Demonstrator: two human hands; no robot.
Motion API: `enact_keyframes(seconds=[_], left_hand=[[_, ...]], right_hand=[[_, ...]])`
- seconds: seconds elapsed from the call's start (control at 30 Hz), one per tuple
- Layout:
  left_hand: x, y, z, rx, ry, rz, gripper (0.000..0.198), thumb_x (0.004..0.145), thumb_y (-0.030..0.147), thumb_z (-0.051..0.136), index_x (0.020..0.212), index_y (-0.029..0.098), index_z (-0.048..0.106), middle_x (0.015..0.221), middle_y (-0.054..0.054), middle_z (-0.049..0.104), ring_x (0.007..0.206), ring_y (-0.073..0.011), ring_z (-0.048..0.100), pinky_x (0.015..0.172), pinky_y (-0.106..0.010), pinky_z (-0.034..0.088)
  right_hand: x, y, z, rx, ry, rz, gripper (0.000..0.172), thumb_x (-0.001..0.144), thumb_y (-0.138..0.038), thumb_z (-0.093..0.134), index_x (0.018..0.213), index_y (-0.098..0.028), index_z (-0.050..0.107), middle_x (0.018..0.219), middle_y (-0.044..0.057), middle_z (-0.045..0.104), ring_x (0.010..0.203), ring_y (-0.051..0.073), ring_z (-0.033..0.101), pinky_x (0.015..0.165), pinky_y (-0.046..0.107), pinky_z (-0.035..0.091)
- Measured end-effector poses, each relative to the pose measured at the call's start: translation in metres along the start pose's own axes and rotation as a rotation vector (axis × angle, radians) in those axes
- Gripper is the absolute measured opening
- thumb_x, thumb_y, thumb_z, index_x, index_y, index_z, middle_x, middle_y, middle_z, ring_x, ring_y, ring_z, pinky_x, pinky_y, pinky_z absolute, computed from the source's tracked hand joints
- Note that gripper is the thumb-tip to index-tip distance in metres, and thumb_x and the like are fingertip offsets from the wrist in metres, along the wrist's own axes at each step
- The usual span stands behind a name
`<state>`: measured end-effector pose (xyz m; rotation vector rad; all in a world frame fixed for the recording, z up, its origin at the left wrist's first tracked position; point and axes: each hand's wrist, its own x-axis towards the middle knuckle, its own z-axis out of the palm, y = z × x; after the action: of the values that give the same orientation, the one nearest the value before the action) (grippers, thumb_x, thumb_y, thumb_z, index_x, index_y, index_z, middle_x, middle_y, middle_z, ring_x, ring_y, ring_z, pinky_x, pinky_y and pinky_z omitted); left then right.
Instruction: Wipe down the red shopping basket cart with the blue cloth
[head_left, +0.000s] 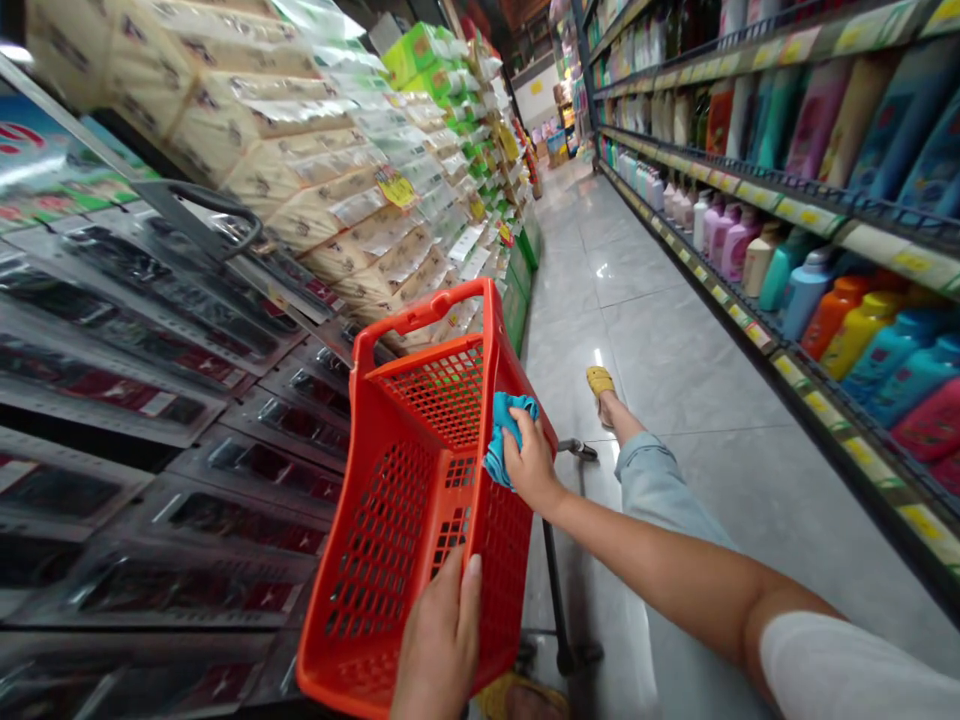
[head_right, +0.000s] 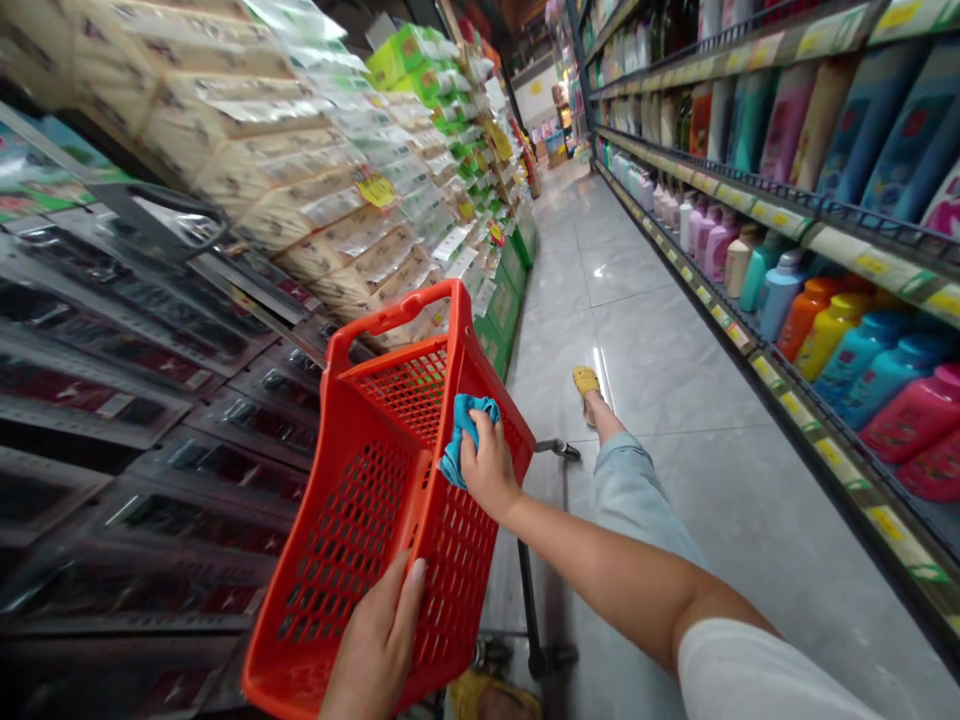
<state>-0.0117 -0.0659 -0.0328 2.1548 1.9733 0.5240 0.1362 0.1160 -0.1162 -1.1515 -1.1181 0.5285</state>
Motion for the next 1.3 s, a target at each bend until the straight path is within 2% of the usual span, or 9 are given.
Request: enact_keyframes(seconds=[0.2, 0.3, 0.5, 0.63, 0.73, 0.83, 0.9, 1.13, 1.3], left_hand=[[-0.001, 0.007, 0.0, -0.006, 0.01, -0.017, 0.052, 0.101, 0.054, 0.036, 0.119, 0.017, 0.067, 0.112, -0.014, 0.077, 0.104, -0.0248, 0.075, 0.086, -0.035, 0.061], [-0.001, 0.007, 0.003, -0.017, 0.002, -0.037, 0.055, 0.101, 0.057, 0.035, 0.121, 0.016, 0.067, 0.115, -0.015, 0.076, 0.106, -0.0252, 0.074, 0.089, -0.036, 0.061], [0.002, 0.008, 0.003, -0.048, -0.046, -0.041, 0.059, 0.101, 0.054, 0.033, 0.132, 0.013, 0.062, 0.126, -0.018, 0.071, 0.118, -0.0271, 0.069, 0.098, -0.042, 0.058], [0.004, 0.013, 0.0, -0.049, -0.112, -0.036, 0.062, 0.101, 0.055, 0.029, 0.134, 0.012, 0.06, 0.128, -0.019, 0.07, 0.118, -0.0271, 0.069, 0.096, -0.042, 0.058], [0.003, 0.011, 0.0, -0.057, -0.121, -0.027, 0.065, 0.101, 0.056, 0.027, 0.137, 0.012, 0.058, 0.128, -0.019, 0.07, 0.118, -0.0274, 0.069, 0.096, -0.042, 0.057], [0.003, 0.007, 0.002, -0.057, -0.089, -0.042, 0.069, 0.101, 0.059, 0.025, 0.136, 0.011, 0.06, 0.13, -0.02, 0.068, 0.122, -0.0295, 0.066, 0.101, -0.044, 0.055], [0.004, 0.007, 0.003, -0.081, -0.09, -0.048, 0.07, 0.101, 0.059, 0.022, 0.137, 0.011, 0.059, 0.133, -0.02, 0.067, 0.125, -0.0287, 0.065, 0.103, -0.044, 0.054], [0.008, 0.008, 0.003, -0.069, -0.06, -0.046, 0.077, 0.099, 0.065, 0.02, 0.132, 0.01, 0.062, 0.123, -0.019, 0.072, 0.116, -0.0285, 0.07, 0.1, -0.046, 0.055], [0.003, 0.0, 0.012, -0.067, -0.018, -0.023, 0.073, 0.099, 0.065, 0.023, 0.135, 0.012, 0.06, 0.135, -0.019, 0.066, 0.128, -0.0275, 0.063, 0.106, -0.042, 0.052]], right_hand=[[0.029, 0.033, -0.01, -0.057, 0.026, 0.113, 0.034, 0.088, -0.022, 0.041, 0.116, -0.016, 0.06, 0.11, 0.015, 0.064, 0.106, 0.024, 0.063, 0.097, 0.044, 0.051], [0.034, 0.024, -0.007, -0.074, 0.07, 0.162, 0.035, 0.088, -0.02, 0.038, 0.116, -0.017, 0.059, 0.102, 0.012, 0.064, 0.099, 0.024, 0.064, 0.092, 0.044, 0.053], [-0.073, -0.044, -0.037, 0.031, -0.103, -0.029, 0.034, 0.094, -0.023, 0.047, 0.128, -0.021, 0.053, 0.12, 0.014, 0.064, 0.113, 0.025, 0.061, 0.1, 0.043, 0.051], [-0.126, -0.06, -0.062, 0.118, -0.31, -0.141, 0.039, 0.088, -0.01, 0.044, 0.125, -0.023, 0.051, 0.115, 0.01, 0.063, 0.107, 0.021, 0.062, 0.094, 0.038, 0.053], [-0.095, -0.053, -0.057, 0.129, -0.324, -0.145, 0.03, 0.084, -0.014, 0.048, 0.111, -0.022, 0.056, 0.11, 0.009, 0.061, 0.104, 0.022, 0.061, 0.094, 0.04, 0.053], [-0.048, -0.052, -0.041, 0.126, -0.144, 0.035, 0.026, 0.084, -0.017, 0.046, 0.107, -0.022, 0.058, 0.111, 0.009, 0.059, 0.107, 0.023, 0.06, 0.102, 0.043, 0.049], [-0.049, -0.059, -0.039, 0.106, -0.09, 0.096, 0.029, 0.085, -0.018, 0.046, 0.111, -0.022, 0.058, 0.114, 0.01, 0.058, 0.11, 0.024, 0.059, 0.104, 0.045, 0.048], [-0.184, -0.064, -0.078, 0.19, -0.487, -0.052, 0.037, 0.076, -0.01, 0.048, 0.11, -0.025, 0.054, 0.103, 0.006, 0.06, 0.094, 0.02, 0.062, 0.083, 0.035, 0.055], [-0.132, -0.019, -0.046, 0.147, -0.185, 0.269, 0.027, 0.082, -0.021, 0.048, 0.109, -0.023, 0.052, 0.108, 0.009, 0.063, 0.105, 0.024, 0.062, 0.098, 0.048, 0.052]])
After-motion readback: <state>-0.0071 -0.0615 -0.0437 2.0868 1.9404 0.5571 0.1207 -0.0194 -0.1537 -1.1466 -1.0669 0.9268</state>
